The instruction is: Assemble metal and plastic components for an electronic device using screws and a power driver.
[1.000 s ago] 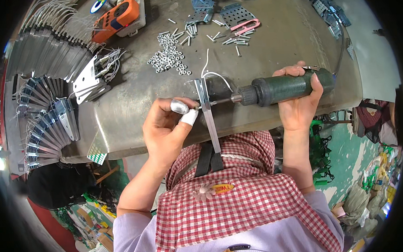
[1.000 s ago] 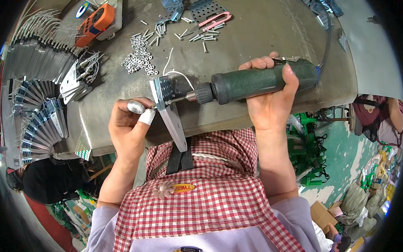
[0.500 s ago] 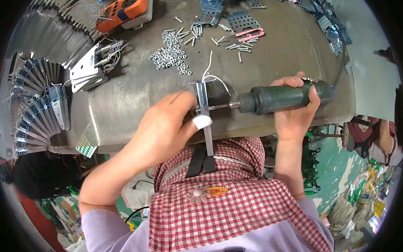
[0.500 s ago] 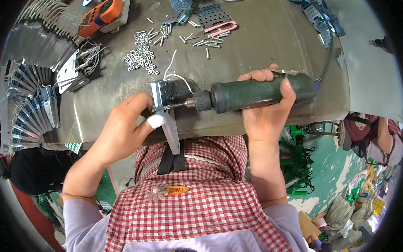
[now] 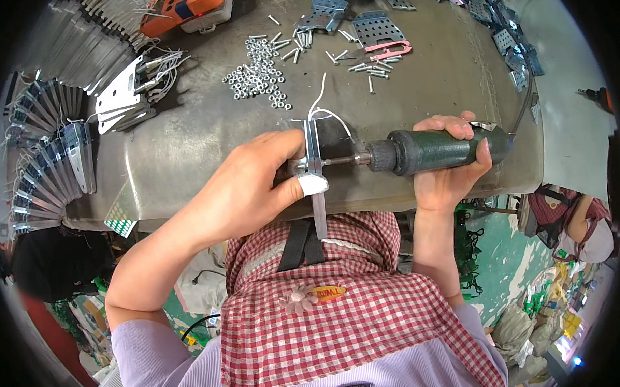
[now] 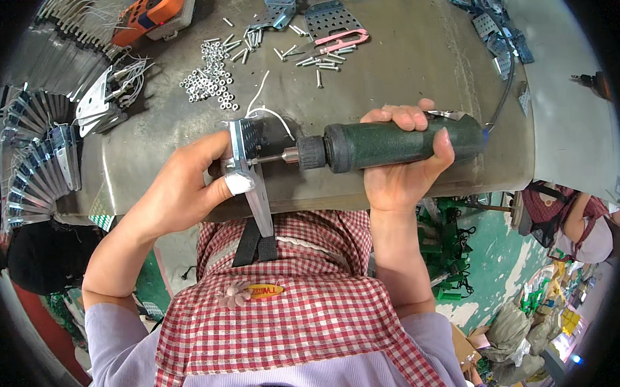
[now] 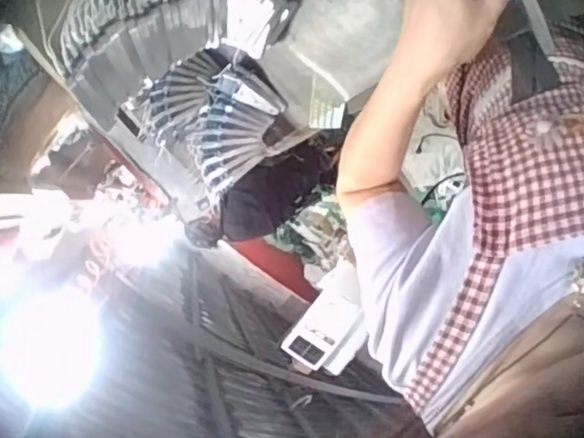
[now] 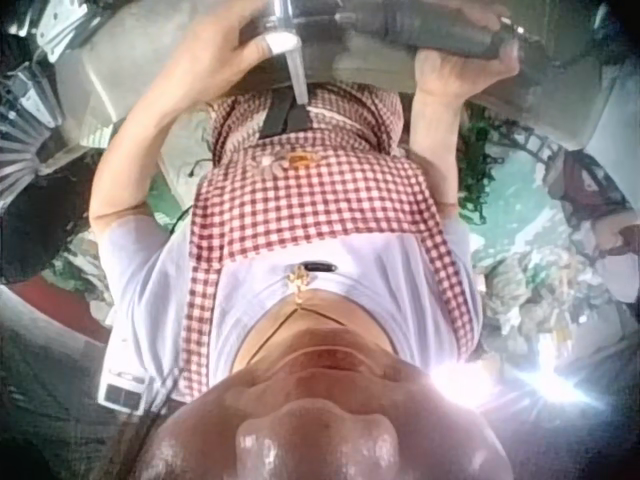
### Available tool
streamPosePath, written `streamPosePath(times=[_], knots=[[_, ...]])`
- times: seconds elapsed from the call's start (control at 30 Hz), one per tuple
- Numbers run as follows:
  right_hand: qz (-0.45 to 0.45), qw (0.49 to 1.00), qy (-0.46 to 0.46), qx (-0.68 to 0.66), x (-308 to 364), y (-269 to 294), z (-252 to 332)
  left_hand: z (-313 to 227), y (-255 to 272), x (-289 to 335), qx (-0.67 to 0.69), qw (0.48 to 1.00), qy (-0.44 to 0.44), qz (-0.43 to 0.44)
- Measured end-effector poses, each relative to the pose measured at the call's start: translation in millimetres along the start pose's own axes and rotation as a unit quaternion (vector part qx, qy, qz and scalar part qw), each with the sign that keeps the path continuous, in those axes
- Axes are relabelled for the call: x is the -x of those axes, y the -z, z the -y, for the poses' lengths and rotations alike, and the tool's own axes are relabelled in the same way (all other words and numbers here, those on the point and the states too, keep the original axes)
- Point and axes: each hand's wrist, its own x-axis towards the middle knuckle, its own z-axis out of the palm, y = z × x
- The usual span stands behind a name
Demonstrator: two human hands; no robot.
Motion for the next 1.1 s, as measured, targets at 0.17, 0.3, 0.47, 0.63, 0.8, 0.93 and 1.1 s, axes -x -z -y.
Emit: streamPosePath(times=[0.17, 0.3, 0.47, 0.63, 0.8, 0.93, 1.1], knots=[[-0.014, 1.0, -0.007, 0.011, 2.4, -0.9, -1.7, 4.0, -1.7, 2.9, 0.04, 0.999, 0.012, -0.015], [-0.058, 0.996, 0.009, 0.064, -0.4, -0.8, 3.0, 0.2, 4.6, 3.7, 0.015, 0.992, 0.123, 0.023], [-0.014, 0.976, 0.063, 0.208, -1.7, 4.9, 4.6, 19.2, -9.4, 12.2, 0.184, 0.972, 0.148, -0.019], [-0.015, 0.971, 0.062, 0.229, -0.9, 3.7, -1.5, 18.3, -11.5, 9.8, 0.267, 0.949, 0.165, -0.022], [-0.029, 0.974, 0.067, 0.215, -0.6, 4.4, 1.2, 21.4, -10.6, 9.1, 0.249, 0.955, 0.161, -0.023], [-0.034, 0.975, 0.065, 0.21, -0.4, 2.1, -2.3, 22.6, -12.5, 10.3, 0.267, 0.952, 0.146, -0.034], [-0.039, 0.98, 0.066, 0.181, -4.1, 0.9, -2.9, 18.0, -18.9, 6.7, 0.291, 0.943, 0.154, -0.05]])
